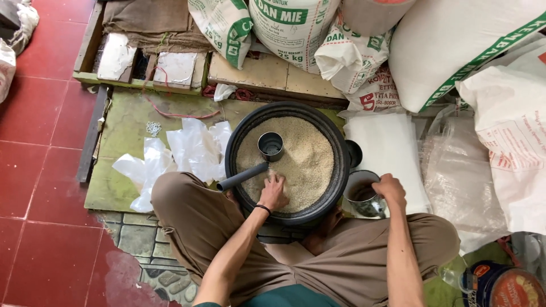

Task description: The person scoops rice from a large black basin into a metal cup using a patterned scoop, then pours the rice into a smaller metal cup. They repeat this process to fill the smaller cup and then use a cylindrical tool to level the rice in the smaller cup.

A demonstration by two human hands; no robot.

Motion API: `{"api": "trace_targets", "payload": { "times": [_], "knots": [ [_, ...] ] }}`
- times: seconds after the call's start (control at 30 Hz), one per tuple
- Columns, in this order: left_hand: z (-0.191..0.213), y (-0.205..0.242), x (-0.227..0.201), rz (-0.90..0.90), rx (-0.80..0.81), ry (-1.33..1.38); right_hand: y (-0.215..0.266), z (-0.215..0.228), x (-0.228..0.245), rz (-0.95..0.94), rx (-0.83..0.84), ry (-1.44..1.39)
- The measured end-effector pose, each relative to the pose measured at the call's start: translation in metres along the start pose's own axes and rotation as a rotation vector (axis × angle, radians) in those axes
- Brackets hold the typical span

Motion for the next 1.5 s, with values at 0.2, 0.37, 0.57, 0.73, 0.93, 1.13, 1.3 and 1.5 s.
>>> {"api": "trace_targets", "payload": {
  "times": [0.2,0.37,0.57,0.73,0.93,1.13,1.3,1.5],
  "knots": [
    [-0.028,-0.020,0.017,-0.071,0.067,0.168,0.076,0.051,0.040,0.202,-0.298,0.052],
    [-0.046,-0.029,0.035,-0.111,0.056,0.233,0.186,0.064,0.127,0.415,-0.368,0.082],
    [-0.018,-0.018,0.045,-0.094,-0.069,0.281,0.095,-0.024,0.177,0.742,-0.435,0.413],
    [0.007,0.005,0.039,-0.067,-0.147,0.196,0.083,-0.053,0.185,0.907,-0.178,0.389],
    [-0.039,-0.021,0.052,-0.104,-0.086,0.031,0.066,-0.038,0.172,0.962,0.207,-0.041],
    [-0.010,-0.006,0.043,-0.126,-0.085,0.339,0.079,-0.030,0.166,0.769,0.167,-0.107],
    [-0.031,-0.022,0.048,-0.069,-0.099,0.254,0.085,-0.033,0.159,0.758,0.113,0.123],
    [-0.034,-0.022,0.049,-0.119,-0.113,0.188,0.053,-0.056,0.153,0.751,-0.007,0.237]
  ]
}}
Point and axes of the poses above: each hand's wrist, its own y-axis away from the middle knuckle, its own z-axis out of the back of the hand, x = y × z, the point moved 2 cm from there along -y, towards the middle knuckle, and after that the axes turned 14 degrees about x, right-handed, at the moved point
